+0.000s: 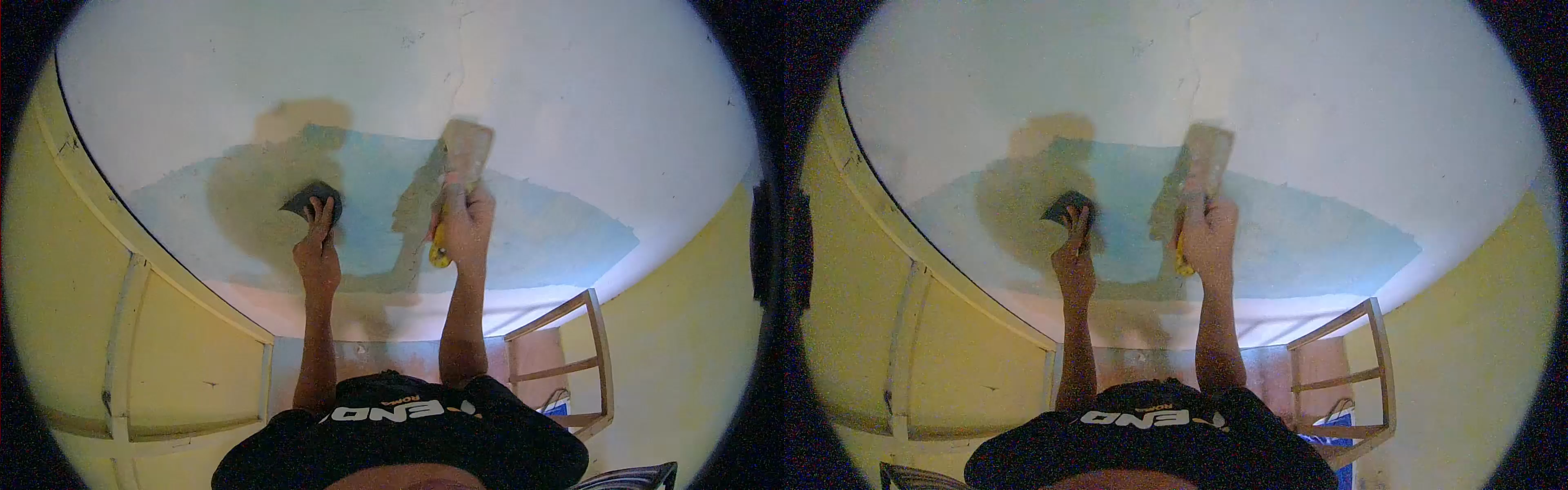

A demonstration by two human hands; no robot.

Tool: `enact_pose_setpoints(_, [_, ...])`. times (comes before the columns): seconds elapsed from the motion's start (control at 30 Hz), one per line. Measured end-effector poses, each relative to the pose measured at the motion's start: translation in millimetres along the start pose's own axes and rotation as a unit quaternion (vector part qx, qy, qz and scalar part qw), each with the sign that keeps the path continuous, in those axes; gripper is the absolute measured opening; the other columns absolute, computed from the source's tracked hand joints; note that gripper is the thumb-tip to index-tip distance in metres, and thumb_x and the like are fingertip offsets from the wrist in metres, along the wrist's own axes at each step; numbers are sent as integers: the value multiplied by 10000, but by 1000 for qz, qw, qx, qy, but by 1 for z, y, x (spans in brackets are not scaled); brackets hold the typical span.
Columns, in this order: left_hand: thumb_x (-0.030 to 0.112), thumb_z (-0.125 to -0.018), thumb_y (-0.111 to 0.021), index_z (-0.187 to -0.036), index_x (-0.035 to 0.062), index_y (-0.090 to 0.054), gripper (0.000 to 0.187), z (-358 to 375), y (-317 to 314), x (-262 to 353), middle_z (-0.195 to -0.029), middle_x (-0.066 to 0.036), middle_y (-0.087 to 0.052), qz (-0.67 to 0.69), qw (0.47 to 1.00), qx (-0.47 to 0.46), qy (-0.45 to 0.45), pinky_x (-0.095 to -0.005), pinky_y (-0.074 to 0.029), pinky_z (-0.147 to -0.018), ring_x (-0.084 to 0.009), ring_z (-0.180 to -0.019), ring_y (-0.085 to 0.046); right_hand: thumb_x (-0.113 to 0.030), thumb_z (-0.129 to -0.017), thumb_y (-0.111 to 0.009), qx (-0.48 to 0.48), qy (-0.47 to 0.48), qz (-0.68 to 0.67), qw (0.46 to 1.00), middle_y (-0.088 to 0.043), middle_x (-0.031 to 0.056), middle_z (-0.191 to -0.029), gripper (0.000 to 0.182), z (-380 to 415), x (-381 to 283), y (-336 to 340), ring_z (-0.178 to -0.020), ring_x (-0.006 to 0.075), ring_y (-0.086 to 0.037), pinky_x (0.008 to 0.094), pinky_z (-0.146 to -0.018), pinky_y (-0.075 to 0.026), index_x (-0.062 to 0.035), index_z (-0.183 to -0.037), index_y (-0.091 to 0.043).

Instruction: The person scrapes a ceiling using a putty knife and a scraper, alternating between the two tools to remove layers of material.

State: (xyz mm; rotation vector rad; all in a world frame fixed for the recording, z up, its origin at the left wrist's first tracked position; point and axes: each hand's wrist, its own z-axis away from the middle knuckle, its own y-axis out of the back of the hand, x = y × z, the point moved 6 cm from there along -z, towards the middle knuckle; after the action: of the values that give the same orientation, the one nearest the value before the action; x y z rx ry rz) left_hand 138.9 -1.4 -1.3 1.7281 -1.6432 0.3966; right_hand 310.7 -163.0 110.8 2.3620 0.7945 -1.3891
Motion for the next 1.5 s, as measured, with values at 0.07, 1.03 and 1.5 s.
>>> enact_pose_setpoints(0.07, [-52,-950,-501,-1428,159,-594,531,0,-3,-1,-1468,-228,-486,-6,999,-16,36,-373,-504,-999,-368,-1395,-427,-307,-1068,-512,28,36,47,998,-550,32,-588,375,-8,-36,8,-450,122,-542,306,-410,-430,24,-917,-605])
enact_pose_setpoints(1.03, [-31,-963,-568,-1403,122,-609,468,3,0,-8,-1489,-228,-464,77,986,-68,135,-408,-384,-1141,-349,-1433,-384,-146,-993,-538,54,69,348,933,-623,244,-671,223,-7,-37,-14,-624,464,-624,565,-625,-497,22,-1140,-530])
enact_pose_setpoints(1.5, [-52,-958,-562,-1402,127,-613,481,0,-4,-2,-1464,-230,-487,48,994,-55,76,-384,-430,-1091,-339,-1397,-433,-145,-1002,-520,68,56,264,960,-622,246,-666,214,6,-18,-18,-622,468,-637,553,-579,-503,40,-1108,-541])
